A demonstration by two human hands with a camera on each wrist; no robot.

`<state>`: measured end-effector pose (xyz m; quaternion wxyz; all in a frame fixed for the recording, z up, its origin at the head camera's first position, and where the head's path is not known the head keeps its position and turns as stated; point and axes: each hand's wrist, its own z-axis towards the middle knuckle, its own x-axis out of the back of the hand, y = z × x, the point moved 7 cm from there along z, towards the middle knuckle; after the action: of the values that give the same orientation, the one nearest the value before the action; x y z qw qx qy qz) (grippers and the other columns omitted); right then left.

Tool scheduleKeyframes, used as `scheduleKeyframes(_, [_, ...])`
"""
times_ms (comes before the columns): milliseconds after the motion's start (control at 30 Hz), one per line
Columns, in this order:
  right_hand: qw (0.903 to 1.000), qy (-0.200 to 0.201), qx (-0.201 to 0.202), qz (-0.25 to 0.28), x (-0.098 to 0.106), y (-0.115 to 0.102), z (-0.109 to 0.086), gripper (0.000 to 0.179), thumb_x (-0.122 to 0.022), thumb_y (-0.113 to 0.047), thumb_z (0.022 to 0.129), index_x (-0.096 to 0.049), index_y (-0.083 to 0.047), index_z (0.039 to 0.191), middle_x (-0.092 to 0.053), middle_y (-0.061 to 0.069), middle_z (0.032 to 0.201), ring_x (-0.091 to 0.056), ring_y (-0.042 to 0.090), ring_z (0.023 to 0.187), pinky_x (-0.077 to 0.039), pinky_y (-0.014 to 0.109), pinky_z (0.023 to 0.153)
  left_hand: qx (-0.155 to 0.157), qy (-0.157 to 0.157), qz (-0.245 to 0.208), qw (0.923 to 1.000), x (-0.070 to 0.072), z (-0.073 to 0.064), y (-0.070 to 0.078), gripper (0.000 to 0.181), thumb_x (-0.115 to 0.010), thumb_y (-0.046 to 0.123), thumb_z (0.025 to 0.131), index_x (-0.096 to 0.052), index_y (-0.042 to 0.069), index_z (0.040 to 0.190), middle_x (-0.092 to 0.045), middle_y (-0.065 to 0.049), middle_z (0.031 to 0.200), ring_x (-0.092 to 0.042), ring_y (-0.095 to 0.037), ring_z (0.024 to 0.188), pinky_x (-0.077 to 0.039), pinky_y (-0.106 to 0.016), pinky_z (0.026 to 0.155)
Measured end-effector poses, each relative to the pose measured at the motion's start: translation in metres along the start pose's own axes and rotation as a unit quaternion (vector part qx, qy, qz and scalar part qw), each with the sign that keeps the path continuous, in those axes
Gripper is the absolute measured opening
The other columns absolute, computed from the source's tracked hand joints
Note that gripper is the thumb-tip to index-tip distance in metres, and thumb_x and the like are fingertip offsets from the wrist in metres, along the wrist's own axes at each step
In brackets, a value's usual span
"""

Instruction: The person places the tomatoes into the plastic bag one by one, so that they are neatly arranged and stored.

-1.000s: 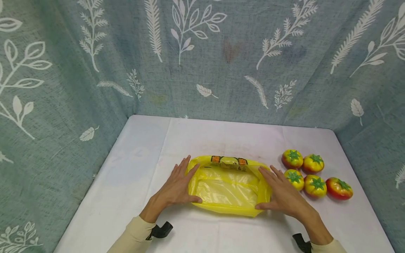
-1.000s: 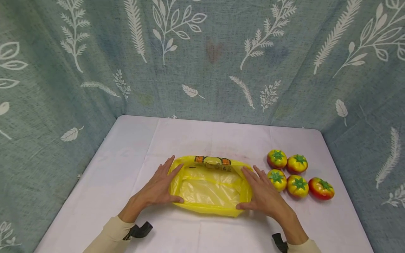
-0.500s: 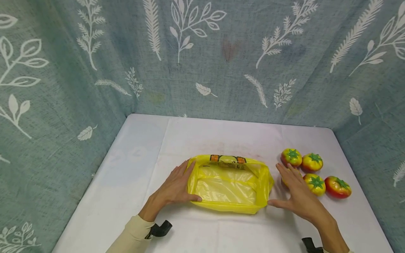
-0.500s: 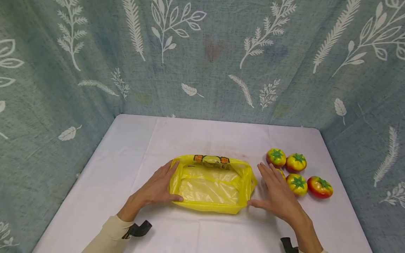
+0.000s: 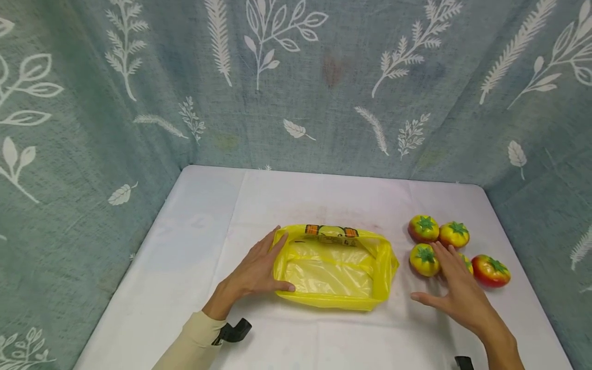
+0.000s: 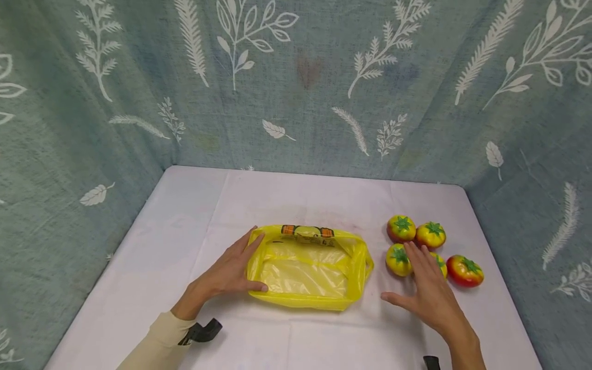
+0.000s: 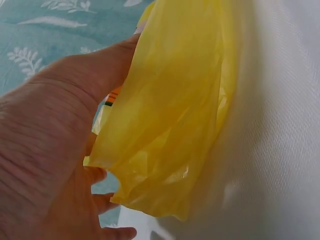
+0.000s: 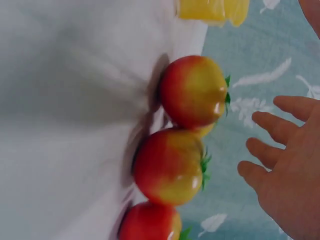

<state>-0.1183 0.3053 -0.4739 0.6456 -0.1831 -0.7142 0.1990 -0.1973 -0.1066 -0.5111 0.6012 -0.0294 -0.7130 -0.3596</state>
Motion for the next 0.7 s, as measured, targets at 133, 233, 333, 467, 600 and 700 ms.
scheduleKeyframes(133, [0.9996,0.004,-0.025,-0.009,0.002,0.011,-0.006,0.13,-0.085,-0.061,0.071,-0.007,-0.013,0.164,-0.007,0.02,0.168,0.005,0.045,0.152,-0.012,0.079,0.103,0.002,0.002,0.016,0.9999,-0.002,0.005,0.0,0.126,-0.081,0.066,0.071,-0.019,0.004,0.162,-0.009,-0.019,0.168,-0.019,-0.039,0.151,-0.022,-0.058,0.118])
scheduleKeyframes(233, [0.999,0.002,-0.042,-0.015,0.004,0.02,-0.009,0.132,-0.085,-0.061,0.071,-0.007,-0.008,0.163,-0.007,0.024,0.167,0.006,0.047,0.151,-0.012,0.081,0.101,0.002,0.004,0.022,0.9998,-0.002,0.007,0.0,0.127,-0.082,0.065,0.071,-0.019,0.0,0.161,-0.011,-0.02,0.167,-0.02,-0.04,0.151,-0.022,-0.058,0.117])
scheduleKeyframes(333, [0.9982,-0.005,-0.056,-0.02,0.004,0.03,-0.012,0.132,-0.084,-0.061,0.073,-0.006,-0.002,0.162,-0.006,0.028,0.165,0.006,0.05,0.15,-0.014,0.082,0.099,0.0,0.006,0.02,0.9998,-0.002,0.007,0.001,0.128,-0.082,0.065,0.071,-0.018,-0.001,0.16,-0.011,-0.02,0.167,-0.021,-0.041,0.15,-0.023,-0.059,0.117])
scheduleKeyframes(467, [0.997,-0.005,-0.07,-0.034,0.002,0.043,-0.016,0.135,-0.083,-0.063,0.072,-0.005,0.003,0.16,-0.004,0.031,0.164,0.003,0.053,0.148,-0.015,0.081,0.1,-0.003,0.007,0.024,0.9997,-0.003,0.008,0.001,0.13,-0.082,0.066,0.07,-0.017,-0.001,0.161,-0.012,-0.019,0.167,-0.021,-0.04,0.15,-0.023,-0.058,0.118])
scheduleKeyframes(600, [0.9964,0.014,-0.075,-0.037,0.005,0.053,-0.022,0.138,-0.084,-0.061,0.072,-0.002,0.006,0.159,-0.003,0.035,0.162,0.003,0.055,0.147,-0.01,0.079,0.104,-0.008,0.007,0.024,0.9997,-0.004,0.009,0.001,0.131,-0.083,0.065,0.069,-0.017,-0.001,0.161,-0.012,-0.02,0.167,-0.022,-0.039,0.15,-0.023,-0.058,0.117])
scheduleKeyframes(700, [0.9965,0.036,-0.069,-0.031,0.01,0.061,-0.024,0.136,-0.085,-0.058,0.074,-0.001,0.007,0.158,-0.003,0.037,0.161,0.005,0.055,0.147,-0.004,0.076,0.107,-0.007,0.004,0.025,0.9997,-0.005,0.01,0.0,0.133,-0.083,0.066,0.068,-0.016,-0.001,0.161,-0.012,-0.02,0.167,-0.021,-0.038,0.15,-0.023,-0.058,0.117])
